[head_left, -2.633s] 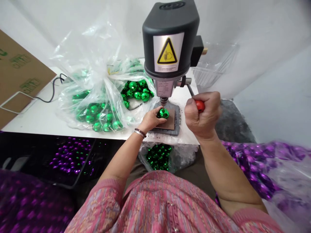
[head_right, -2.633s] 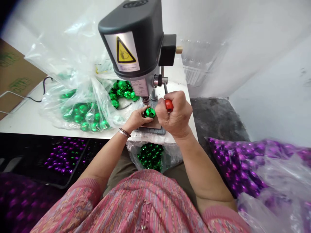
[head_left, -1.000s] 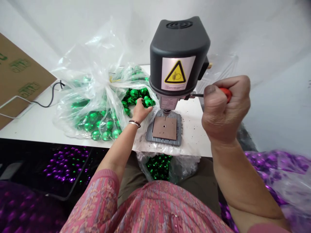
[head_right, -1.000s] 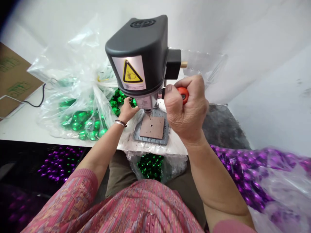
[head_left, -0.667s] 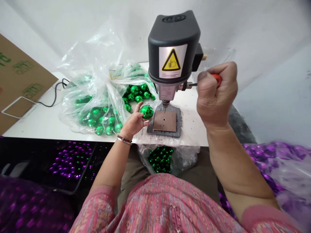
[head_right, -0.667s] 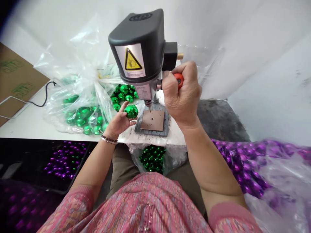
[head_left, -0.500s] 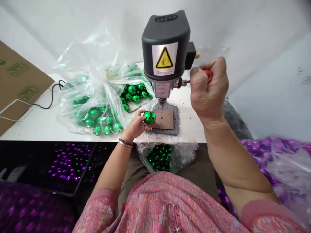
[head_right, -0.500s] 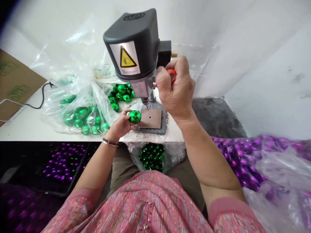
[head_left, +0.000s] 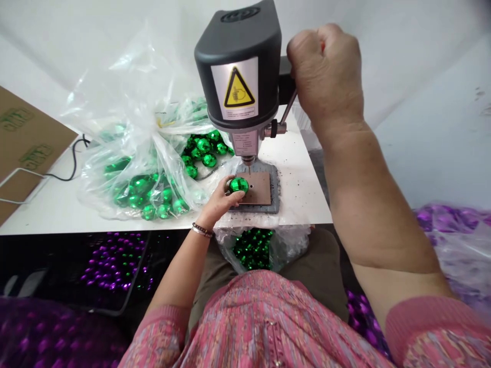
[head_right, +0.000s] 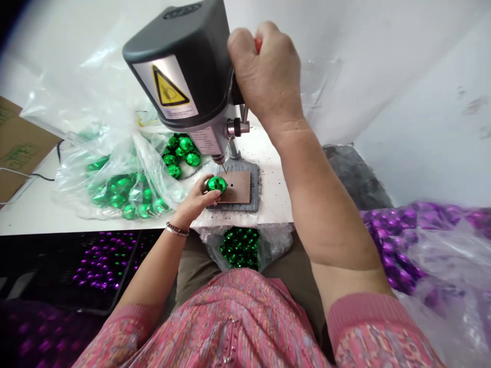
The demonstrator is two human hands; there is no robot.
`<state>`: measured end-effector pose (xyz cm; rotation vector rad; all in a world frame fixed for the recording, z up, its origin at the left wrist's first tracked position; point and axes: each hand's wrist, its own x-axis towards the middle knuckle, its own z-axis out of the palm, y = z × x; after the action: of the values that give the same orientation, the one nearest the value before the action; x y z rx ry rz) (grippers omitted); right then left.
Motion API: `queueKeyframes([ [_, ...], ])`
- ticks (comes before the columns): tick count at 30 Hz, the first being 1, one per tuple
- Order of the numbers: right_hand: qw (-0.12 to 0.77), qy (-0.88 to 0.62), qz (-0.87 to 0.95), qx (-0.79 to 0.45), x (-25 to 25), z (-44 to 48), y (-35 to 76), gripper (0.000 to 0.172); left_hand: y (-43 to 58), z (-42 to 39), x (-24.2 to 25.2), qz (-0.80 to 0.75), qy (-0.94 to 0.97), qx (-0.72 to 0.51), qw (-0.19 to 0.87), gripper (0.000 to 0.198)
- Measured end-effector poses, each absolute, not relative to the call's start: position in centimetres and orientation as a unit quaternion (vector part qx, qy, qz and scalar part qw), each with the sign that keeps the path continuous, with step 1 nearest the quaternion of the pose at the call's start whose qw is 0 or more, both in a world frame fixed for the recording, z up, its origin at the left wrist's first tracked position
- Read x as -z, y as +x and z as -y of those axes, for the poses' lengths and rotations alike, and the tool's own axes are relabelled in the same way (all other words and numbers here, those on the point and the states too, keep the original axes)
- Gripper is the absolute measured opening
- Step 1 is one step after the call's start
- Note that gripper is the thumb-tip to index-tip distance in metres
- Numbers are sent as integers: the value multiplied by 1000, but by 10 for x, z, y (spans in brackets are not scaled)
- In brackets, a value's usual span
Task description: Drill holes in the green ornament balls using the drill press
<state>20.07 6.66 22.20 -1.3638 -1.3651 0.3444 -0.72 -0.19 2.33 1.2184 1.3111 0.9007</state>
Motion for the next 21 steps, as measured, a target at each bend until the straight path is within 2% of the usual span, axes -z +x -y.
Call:
queueKeyframes([
  [11,541,-591,581,-143,-224,-65,200,44,10,-13,-32,-597,556,-321,481,54],
  [16,523,-601,590,-134,-224,-66,201,40,13,-18,-37,-636,631,-259,360,50],
  [21,534,-593,586,-145,-223,-66,200,42,21,-27,-44,-642,684,-206,279,59],
])
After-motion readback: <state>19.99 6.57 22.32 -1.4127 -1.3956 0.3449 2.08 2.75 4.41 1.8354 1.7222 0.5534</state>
